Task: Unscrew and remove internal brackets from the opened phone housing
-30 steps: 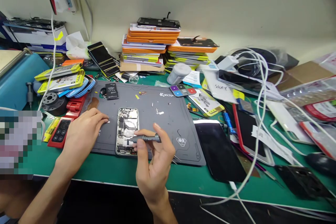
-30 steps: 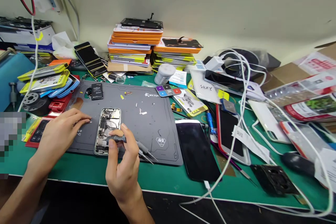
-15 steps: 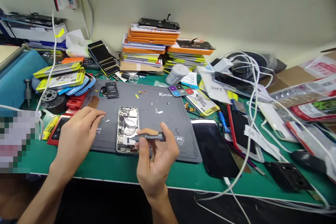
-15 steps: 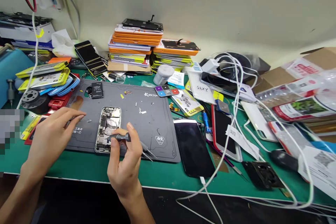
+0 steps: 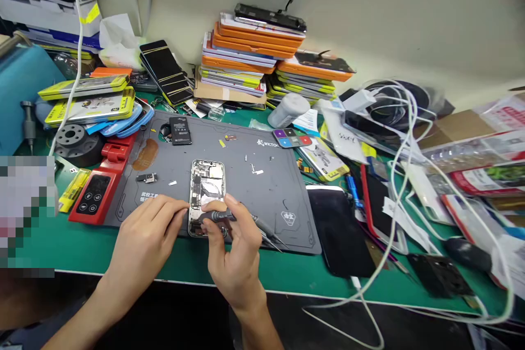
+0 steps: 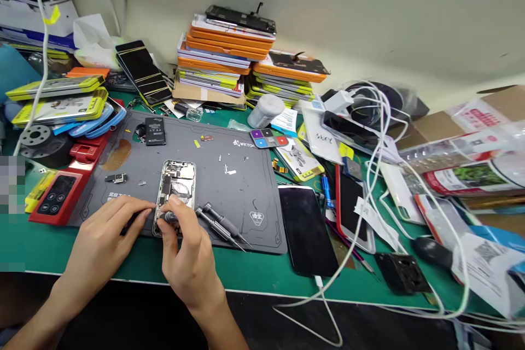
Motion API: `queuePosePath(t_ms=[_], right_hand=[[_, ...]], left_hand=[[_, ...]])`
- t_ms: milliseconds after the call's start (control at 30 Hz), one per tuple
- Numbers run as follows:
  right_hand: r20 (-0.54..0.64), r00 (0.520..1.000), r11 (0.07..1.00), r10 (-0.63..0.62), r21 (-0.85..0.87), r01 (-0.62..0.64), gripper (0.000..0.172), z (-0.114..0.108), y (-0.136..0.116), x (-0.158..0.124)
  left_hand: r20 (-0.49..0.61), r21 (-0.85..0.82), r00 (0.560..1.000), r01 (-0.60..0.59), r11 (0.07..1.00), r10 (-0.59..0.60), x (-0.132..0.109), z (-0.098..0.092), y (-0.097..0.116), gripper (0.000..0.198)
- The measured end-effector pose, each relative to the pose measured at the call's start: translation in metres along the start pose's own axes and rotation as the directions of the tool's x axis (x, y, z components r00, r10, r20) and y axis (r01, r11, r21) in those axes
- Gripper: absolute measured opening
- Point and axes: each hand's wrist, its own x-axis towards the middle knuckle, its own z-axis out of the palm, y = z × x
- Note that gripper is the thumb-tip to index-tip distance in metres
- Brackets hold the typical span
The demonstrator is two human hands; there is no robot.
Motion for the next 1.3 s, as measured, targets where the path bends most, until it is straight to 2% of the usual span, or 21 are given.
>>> queuePosePath(t_ms=[167,333,433,533,667,833,900,1000,1100,1233,1300], right_hand=[[0.010,1.000,1.000,-0.008,-0.019,0.008,0.067,0.000,-0.001,0.003],[0.016,0.989,0.978,-0.150,-0.147,0.151,0.069,-0.002,-0.003,0.013],[0.034,0.987,0.975,-0.157,-0.152,0.160,0.067,-0.004,-0.004,0.016],[0.085,0.986,0.985,-0.141,-0.084,0.148,0.062,-0.006,-0.005,0.016],[0.029,0.996,0.988,-0.090,-0.121,0.093,0.067,-0.006,-0.005,0.013],[0.014,0.996,0.990,-0.083,-0.112,0.084,0.063,-0.004,-0.004,0.009],[-0.017,1.000,0.994,-0.024,-0.110,0.022,0.067,-0.002,-0.004,0.007],[-0.051,0.997,0.999,0.053,0.005,-0.053,0.067,0.000,-0.005,0.004],[-0.075,0.996,0.996,0.051,0.070,-0.045,0.066,0.000,-0.004,0.003],[-0.142,0.986,0.996,0.092,0.017,-0.090,0.065,-0.001,-0.004,0.002],[-0.124,0.987,0.994,0.104,-0.014,-0.107,0.065,-0.002,-0.004,0.002]], left_hand=[[-0.006,0.022,1.000,-0.030,0.999,0.030,0.000,0.001,0.000,0.010],[-0.015,0.050,0.997,-0.070,0.996,0.071,-0.001,0.003,-0.001,0.009],[-0.016,0.064,0.997,-0.078,0.995,0.079,-0.001,0.004,-0.002,0.008],[-0.014,0.054,0.998,-0.066,0.996,0.067,-0.002,0.004,-0.002,0.009],[-0.003,-0.014,0.999,-0.049,0.999,0.049,-0.002,0.001,-0.003,0.010],[-0.002,-0.083,0.997,-0.076,0.994,0.076,-0.002,-0.003,-0.005,0.010],[0.006,-0.090,0.996,-0.085,0.992,0.086,-0.002,-0.003,-0.006,0.009],[0.011,-0.075,0.996,-0.092,0.993,0.094,-0.001,-0.002,-0.006,0.006],[0.016,-0.053,0.993,-0.116,0.992,0.117,0.000,-0.002,-0.005,0.003],[0.004,-0.026,0.995,-0.104,0.994,0.104,0.001,-0.001,-0.003,0.003],[-0.001,-0.019,0.996,-0.092,0.996,0.092,0.001,0.000,-0.003,0.003]])
